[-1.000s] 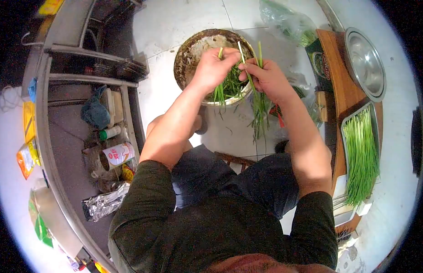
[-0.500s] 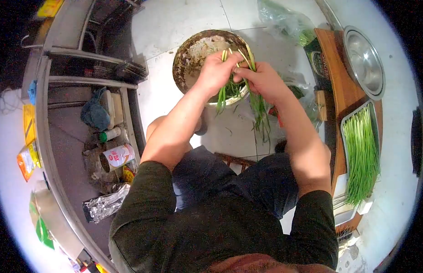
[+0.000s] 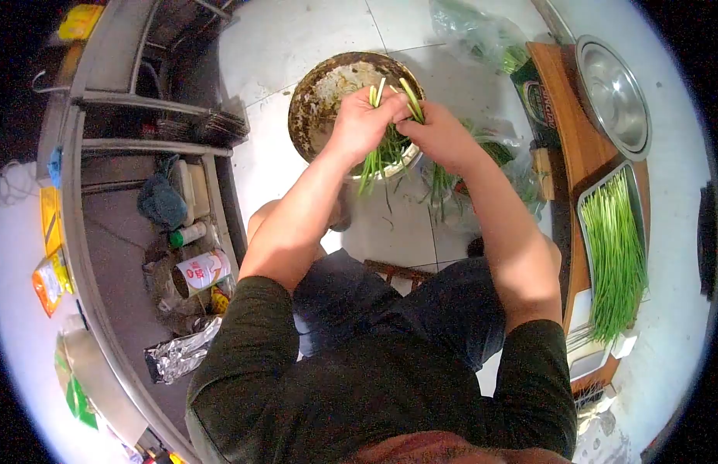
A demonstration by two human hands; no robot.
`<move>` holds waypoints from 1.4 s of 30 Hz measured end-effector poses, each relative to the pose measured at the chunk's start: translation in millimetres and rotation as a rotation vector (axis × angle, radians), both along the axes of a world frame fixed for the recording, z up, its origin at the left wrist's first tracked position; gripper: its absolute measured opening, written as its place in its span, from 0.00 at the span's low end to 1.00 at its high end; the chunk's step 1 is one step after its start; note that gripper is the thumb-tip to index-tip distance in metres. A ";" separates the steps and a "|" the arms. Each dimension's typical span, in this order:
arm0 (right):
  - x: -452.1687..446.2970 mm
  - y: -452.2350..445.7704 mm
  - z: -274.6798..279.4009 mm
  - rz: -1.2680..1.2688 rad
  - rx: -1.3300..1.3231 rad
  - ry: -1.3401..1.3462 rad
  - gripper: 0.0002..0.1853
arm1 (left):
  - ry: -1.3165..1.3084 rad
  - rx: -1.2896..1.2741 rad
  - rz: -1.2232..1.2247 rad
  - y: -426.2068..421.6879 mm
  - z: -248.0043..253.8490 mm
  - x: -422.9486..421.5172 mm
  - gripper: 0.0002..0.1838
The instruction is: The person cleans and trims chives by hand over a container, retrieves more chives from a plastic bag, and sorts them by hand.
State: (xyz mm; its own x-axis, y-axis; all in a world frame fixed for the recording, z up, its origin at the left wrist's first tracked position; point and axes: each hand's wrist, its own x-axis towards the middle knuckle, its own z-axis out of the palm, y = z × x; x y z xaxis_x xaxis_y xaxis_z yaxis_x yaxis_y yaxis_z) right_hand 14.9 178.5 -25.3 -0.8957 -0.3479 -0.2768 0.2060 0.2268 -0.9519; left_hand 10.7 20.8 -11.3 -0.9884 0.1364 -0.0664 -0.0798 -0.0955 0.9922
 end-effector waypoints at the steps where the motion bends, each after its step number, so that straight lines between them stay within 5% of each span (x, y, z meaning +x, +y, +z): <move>1: -0.1 -0.4 3.7 0.014 -0.007 -0.017 0.15 | -0.021 0.018 -0.009 -1.2 2.2 -0.4 0.10; 5: 5.9 -5.2 27.1 -0.185 -0.342 -0.212 0.16 | -0.117 0.086 -0.022 -10.6 13.3 -2.4 0.09; 11: -13.7 12.1 0.3 -0.308 0.029 0.175 0.19 | -0.116 0.200 -0.002 -19.0 10.4 -10.1 0.07; 14: -15.7 17.8 0.7 -0.216 0.094 0.149 0.19 | -0.088 0.169 0.035 -16.7 7.5 -11.1 0.07; 21: 1.3 -4.1 1.3 -0.144 0.006 0.237 0.14 | -0.048 0.145 -0.059 -9.7 2.3 -8.2 0.09; 29: -0.2 0.7 7.7 -0.111 0.026 0.153 0.11 | -0.130 0.220 0.347 -24.2 7.8 -22.7 0.10; 33: -4.9 0.3 -0.4 -0.120 -0.061 0.077 0.10 | -0.299 0.089 0.314 -23.2 13.5 -14.6 0.16; 37: -2.2 -1.7 4.5 -0.064 0.052 0.104 0.11 | -0.181 -0.086 0.028 -0.4 8.4 -1.3 0.20; 42: -0.9 -3.2 -6.6 -0.049 0.043 0.193 0.13 | -0.087 -0.135 0.097 -12.2 4.3 -8.4 0.17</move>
State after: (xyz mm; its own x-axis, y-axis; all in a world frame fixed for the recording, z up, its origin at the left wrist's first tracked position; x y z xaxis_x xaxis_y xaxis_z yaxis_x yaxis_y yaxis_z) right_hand 14.0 175.3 -31.9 -0.9491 -0.2942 -0.1124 0.0328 0.2625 -0.9644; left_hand 2.3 8.7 -7.0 -0.9862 0.0246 -0.1636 -0.1630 0.0265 0.9863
